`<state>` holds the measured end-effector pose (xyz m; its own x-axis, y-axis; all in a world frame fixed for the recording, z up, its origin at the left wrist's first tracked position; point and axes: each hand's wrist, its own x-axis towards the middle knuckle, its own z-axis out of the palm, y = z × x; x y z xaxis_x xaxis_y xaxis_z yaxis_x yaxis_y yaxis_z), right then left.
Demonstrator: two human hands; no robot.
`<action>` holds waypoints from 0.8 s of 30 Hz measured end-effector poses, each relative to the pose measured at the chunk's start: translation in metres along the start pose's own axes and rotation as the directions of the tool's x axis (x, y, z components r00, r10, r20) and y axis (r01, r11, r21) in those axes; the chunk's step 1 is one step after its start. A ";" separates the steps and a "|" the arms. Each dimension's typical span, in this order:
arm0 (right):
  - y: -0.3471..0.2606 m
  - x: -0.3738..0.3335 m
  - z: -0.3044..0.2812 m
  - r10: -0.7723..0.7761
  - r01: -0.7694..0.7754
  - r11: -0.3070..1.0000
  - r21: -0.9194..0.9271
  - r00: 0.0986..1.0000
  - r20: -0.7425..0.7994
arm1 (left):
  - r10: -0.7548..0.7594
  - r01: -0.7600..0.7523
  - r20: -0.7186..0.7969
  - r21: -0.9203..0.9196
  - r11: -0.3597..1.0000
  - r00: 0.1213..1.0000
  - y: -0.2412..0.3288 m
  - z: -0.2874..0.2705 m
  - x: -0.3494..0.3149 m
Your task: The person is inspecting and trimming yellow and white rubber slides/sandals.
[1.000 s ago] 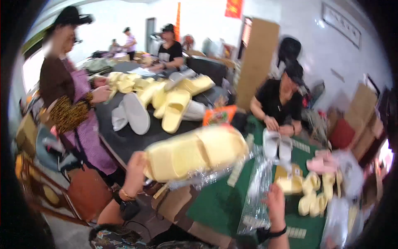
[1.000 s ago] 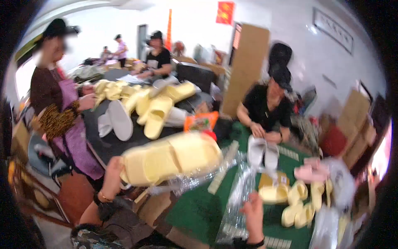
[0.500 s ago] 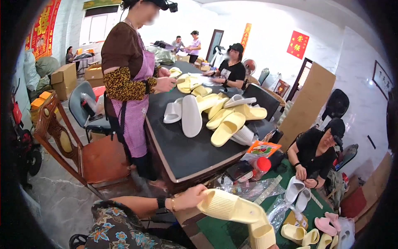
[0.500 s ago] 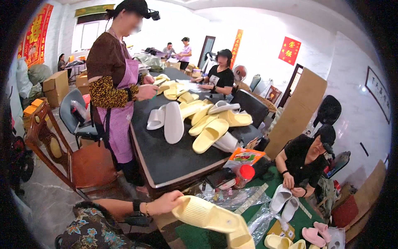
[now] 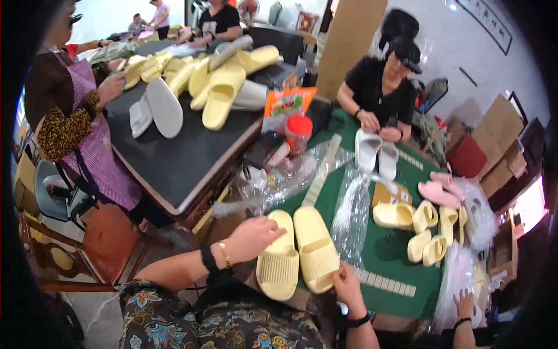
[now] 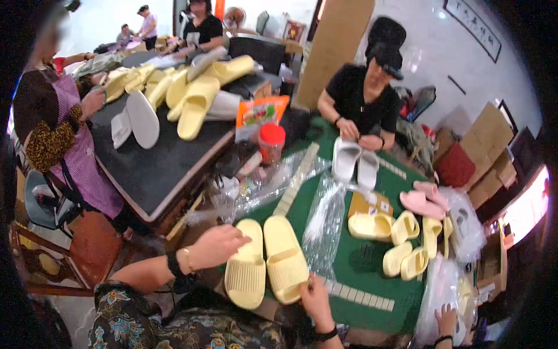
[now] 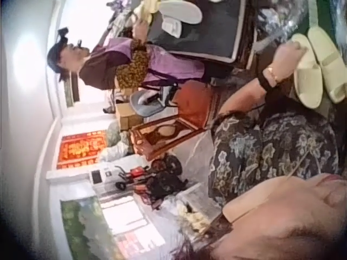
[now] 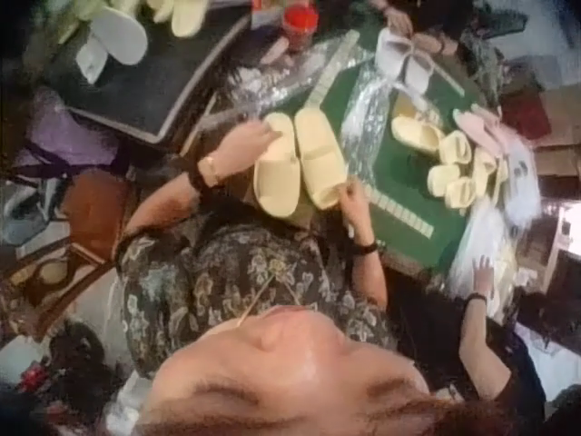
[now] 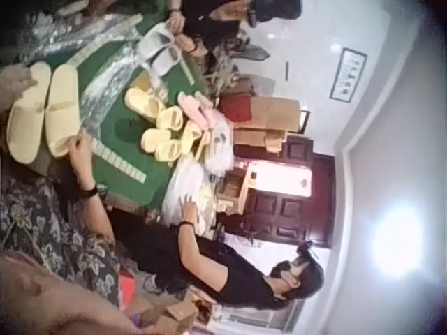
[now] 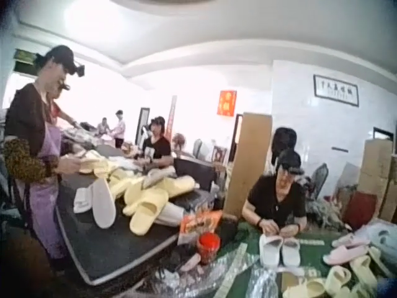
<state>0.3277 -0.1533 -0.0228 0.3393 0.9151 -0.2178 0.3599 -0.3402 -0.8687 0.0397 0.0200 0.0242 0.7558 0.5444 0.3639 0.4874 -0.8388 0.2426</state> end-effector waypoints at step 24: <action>0.011 0.043 -0.021 -0.332 0.295 0.937 -0.185 0.919 -0.214 | -0.286 0.358 0.260 -0.295 0.886 0.922 0.045 0.054 -0.004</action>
<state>0.3645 -0.1223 -0.0323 0.3787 0.9072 0.1834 0.5985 -0.0888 -0.7962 0.0823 -0.0196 -0.0145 0.6716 0.7402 0.0323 0.5733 -0.5468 0.6102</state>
